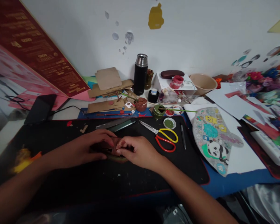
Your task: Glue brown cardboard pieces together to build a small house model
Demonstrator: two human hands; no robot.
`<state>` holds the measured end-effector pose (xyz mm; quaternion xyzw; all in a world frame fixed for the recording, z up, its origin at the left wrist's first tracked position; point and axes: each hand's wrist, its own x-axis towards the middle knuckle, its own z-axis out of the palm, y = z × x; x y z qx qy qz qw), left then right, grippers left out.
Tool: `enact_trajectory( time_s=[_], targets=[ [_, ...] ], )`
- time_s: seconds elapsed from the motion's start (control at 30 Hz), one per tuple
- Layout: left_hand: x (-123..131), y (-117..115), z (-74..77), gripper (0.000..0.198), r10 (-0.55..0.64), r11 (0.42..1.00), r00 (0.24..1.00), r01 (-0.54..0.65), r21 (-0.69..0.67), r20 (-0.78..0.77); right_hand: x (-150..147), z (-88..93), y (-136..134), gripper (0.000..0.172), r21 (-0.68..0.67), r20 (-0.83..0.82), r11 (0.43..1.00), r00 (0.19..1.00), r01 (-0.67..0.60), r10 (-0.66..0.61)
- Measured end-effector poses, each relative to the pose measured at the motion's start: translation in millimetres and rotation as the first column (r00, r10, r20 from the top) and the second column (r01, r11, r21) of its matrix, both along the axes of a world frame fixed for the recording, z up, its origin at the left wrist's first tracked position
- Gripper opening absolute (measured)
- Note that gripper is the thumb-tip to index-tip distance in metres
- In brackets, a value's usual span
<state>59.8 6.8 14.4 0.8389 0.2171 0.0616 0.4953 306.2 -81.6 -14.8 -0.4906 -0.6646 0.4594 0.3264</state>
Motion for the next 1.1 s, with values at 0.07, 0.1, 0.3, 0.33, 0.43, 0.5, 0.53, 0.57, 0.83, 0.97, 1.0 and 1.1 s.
enact_trajectory(
  time_s=[0.07,0.1,0.3,0.33,0.43,0.5,0.53,0.57,0.83,0.97,1.0,1.1],
  targets=[
    [0.1,-0.6,0.3,0.024,0.002,1.000,1.000,-0.002,0.017,0.005,-0.3,0.6,-1.7,0.005,0.033,0.024,0.999,1.000,0.004,-0.005],
    [-0.1,-0.8,0.4,0.024,0.003,1.000,1.000,-0.003,0.025,0.006,-0.4,0.9,-2.6,0.004,0.042,0.031,0.999,0.999,0.009,-0.010],
    [-1.5,-0.4,-0.2,0.025,-0.010,0.999,1.000,0.009,0.031,0.018,-0.4,1.4,-9.5,0.007,0.118,0.046,0.992,0.998,0.036,-0.041],
    [-1.4,-0.2,-0.4,0.026,-0.005,1.000,1.000,0.005,0.030,0.019,-0.2,1.2,-10.9,0.010,0.143,0.058,0.989,0.998,0.027,-0.035],
    [-0.8,-0.3,-0.3,0.027,0.017,0.999,1.000,-0.018,0.040,0.015,0.2,-0.6,-15.0,0.023,0.216,0.081,0.976,0.997,-0.002,-0.016],
    [-0.7,-1.2,0.0,0.025,0.026,0.999,1.000,-0.026,0.045,0.016,-0.8,-2.9,-18.1,0.031,0.261,0.057,0.965,0.998,0.014,-0.029],
    [-0.7,-2.0,0.0,0.023,0.027,0.998,0.999,-0.028,0.048,0.016,-1.8,-4.4,-19.7,0.033,0.277,0.041,0.960,0.998,0.030,-0.043],
    [-0.9,-2.9,-0.3,0.022,0.029,0.998,0.999,-0.030,0.051,0.016,-3.0,-6.2,-21.5,0.034,0.290,0.027,0.956,0.998,0.045,-0.055],
    [-4.0,-9.0,-4.2,0.052,0.088,0.987,0.995,-0.081,0.136,-0.042,-12.7,-18.9,-29.7,0.023,0.325,0.010,0.944,0.998,0.059,-0.066],
    [-3.6,-9.0,-4.7,0.055,0.086,0.979,0.995,-0.074,0.189,-0.054,-16.1,-19.5,-29.1,0.021,0.325,0.006,0.943,0.997,0.068,-0.073],
    [-3.6,-8.9,-5.1,0.057,0.086,0.976,0.995,-0.074,0.203,-0.049,-16.8,-19.4,-28.8,0.021,0.327,-0.002,0.942,0.997,0.073,-0.077],
    [-7.5,-9.0,-6.0,0.069,0.092,0.962,0.995,-0.083,0.260,-0.024,-17.4,-19.5,-28.1,0.018,0.324,-0.034,0.941,0.996,0.093,-0.086]
  ],
)
